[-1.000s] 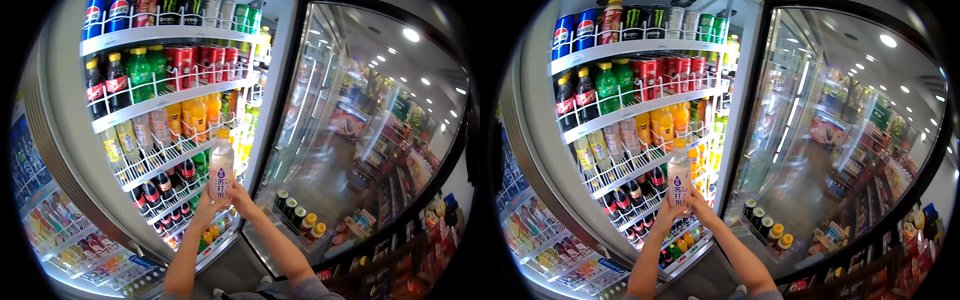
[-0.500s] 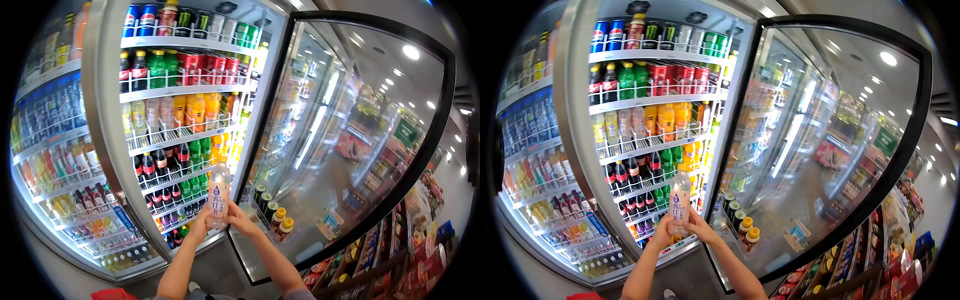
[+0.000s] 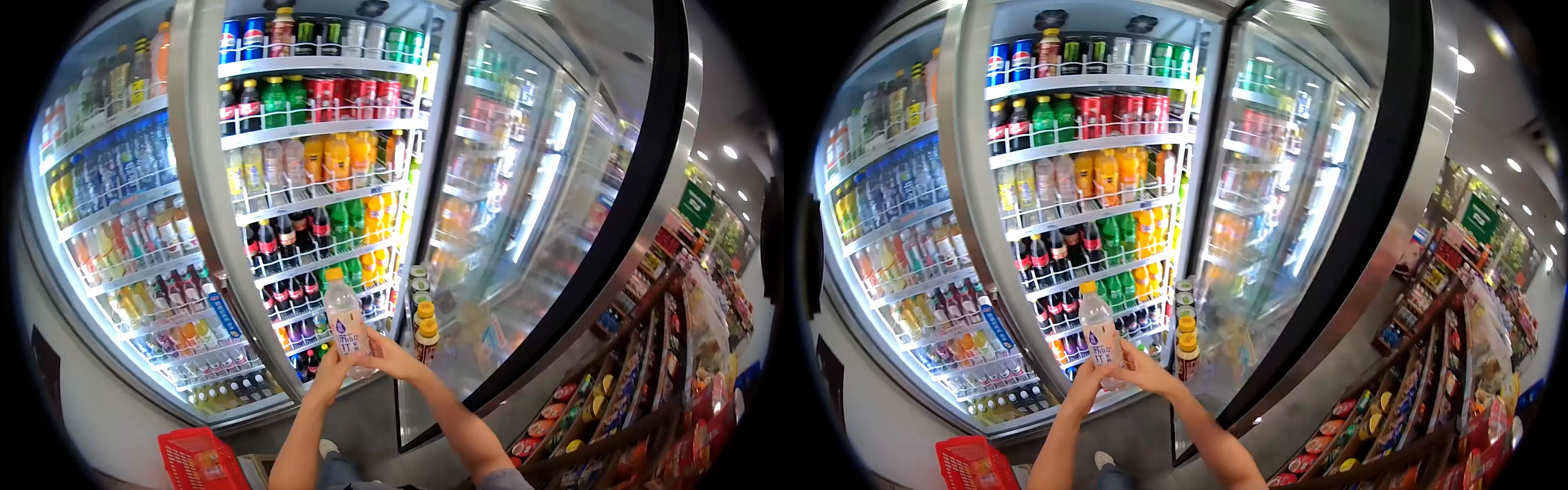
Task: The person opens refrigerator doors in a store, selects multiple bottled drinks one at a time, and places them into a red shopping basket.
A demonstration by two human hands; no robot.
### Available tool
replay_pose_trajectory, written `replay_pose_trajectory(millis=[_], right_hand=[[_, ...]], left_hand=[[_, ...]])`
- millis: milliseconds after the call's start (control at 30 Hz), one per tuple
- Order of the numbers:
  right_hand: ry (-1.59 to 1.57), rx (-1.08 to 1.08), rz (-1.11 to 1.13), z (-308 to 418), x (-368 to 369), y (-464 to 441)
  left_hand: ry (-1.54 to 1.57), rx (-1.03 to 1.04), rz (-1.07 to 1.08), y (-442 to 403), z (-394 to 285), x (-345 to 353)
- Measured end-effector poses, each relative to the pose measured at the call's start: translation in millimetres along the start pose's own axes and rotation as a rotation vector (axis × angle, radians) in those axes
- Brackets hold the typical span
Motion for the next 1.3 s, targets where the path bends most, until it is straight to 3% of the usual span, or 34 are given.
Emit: replay_pose_trajectory(millis=[33,167,300,467,533,800,933,1100,1300], right_hand=[[0.206,-0.143,-0.125,1,10,-4],[0.233,-0.082,-0.003,6,57,-22],[0.351,-0.226,-0.003,12,90,-41],[0.341,-0.091,0.099,-8,123,-68],[0.524,-0.136,0.086,-4,140,-73],[0.558,-0.097,0.211,-16,184,-118],[0.340,-0.111,0.235,-13,200,-145],[0.210,0.023,0.342,-30,227,-192],[0.209,0.130,0.436,-60,261,-244]], left_hand=[[0.031,0.014,-0.021,6,-6,1],[0.018,0.109,-0.196,29,-6,-42],[0.035,0.229,-0.323,51,-25,-74],[0.091,0.228,-0.387,79,-30,-120],[0.075,0.226,-0.371,95,-41,-127],[0.183,0.208,-0.324,120,-63,-183],[0.081,0.203,-0.338,123,-84,-219],[-0.051,0.171,-0.331,130,-115,-266],[-0.097,0.169,-0.302,138,-114,-329]])
Point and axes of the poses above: each hand's wrist, its own y-axis away from the middle knuckle, its own x-axis out of the palm, z = x × y, the point moved 5 cm from there along -y, towards the middle knuckle, and after that the axes turned 11 degrees about x, right-handed, at the moved point
